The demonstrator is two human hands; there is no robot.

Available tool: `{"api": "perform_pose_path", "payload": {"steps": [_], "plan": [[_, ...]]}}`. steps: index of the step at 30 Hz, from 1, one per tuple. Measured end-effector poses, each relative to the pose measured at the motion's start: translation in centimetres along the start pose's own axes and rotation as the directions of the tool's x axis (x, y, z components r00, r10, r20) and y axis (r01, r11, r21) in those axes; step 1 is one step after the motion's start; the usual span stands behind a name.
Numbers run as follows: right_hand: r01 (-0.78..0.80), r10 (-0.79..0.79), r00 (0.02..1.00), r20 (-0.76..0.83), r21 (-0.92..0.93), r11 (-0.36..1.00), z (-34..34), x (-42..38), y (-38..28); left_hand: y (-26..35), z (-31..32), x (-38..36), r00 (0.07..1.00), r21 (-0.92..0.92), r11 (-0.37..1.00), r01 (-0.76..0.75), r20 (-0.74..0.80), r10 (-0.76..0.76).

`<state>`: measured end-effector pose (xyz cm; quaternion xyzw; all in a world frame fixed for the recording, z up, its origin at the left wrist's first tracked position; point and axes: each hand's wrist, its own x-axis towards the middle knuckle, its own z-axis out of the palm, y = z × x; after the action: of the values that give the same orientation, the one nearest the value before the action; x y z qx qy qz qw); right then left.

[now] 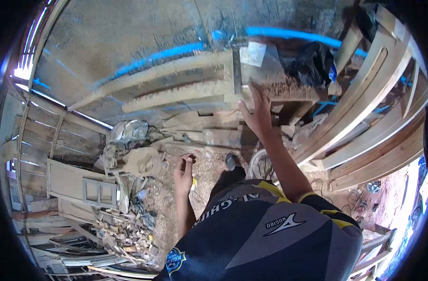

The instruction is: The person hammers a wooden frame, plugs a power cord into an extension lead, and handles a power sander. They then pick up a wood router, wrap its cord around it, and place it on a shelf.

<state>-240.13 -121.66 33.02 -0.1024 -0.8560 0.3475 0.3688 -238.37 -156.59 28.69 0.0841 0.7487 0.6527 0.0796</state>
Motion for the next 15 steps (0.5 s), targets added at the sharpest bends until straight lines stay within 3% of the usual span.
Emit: {"api": "perform_pose_path", "payload": {"steps": [4,6,7,10,12,14,15], "plan": [[-0.137,0.139,0.989,-0.042,0.046,0.99,-3.8,-9.0,-0.9,-1.1,-0.3,-6.1,0.997,0.03,0.997,0.068,0.034,-0.069],[-0.111,0.109,0.993,0.043,0.06,0.992,-5.4,-14.6,0.8,-3.3,-1.0,-8.4,0.983,0.075,0.983,0.167,0.066,-0.172],[-0.194,0.19,0.98,0.061,0.06,0.979,-7.4,-16.4,-0.3,-3.9,-1.4,-9.3,0.984,0.064,0.987,0.148,0.091,-0.153],[-0.208,0.205,0.978,0.044,0.104,0.972,-12.6,-21.0,0.2,-4.2,-2.2,-10.3,0.976,0.06,0.985,0.16,0.138,-0.167],[-0.268,0.263,0.962,-0.074,-0.065,0.961,-15.0,-23.9,1.5,-3.3,-2.4,-10.2,0.97,0.026,0.984,0.176,0.165,-0.178],[-0.397,0.375,0.906,-0.196,-0.085,0.914,-17.6,-25.3,1.1,-2.9,-2.5,-9.3,0.955,-0.043,0.978,0.204,0.23,-0.189],[-0.404,0.358,0.889,-0.284,-0.124,0.906,-19.0,-25.8,-0.1,-3.6,-2.9,-8.5,0.948,0.019,0.986,0.165,0.273,-0.164]]}}
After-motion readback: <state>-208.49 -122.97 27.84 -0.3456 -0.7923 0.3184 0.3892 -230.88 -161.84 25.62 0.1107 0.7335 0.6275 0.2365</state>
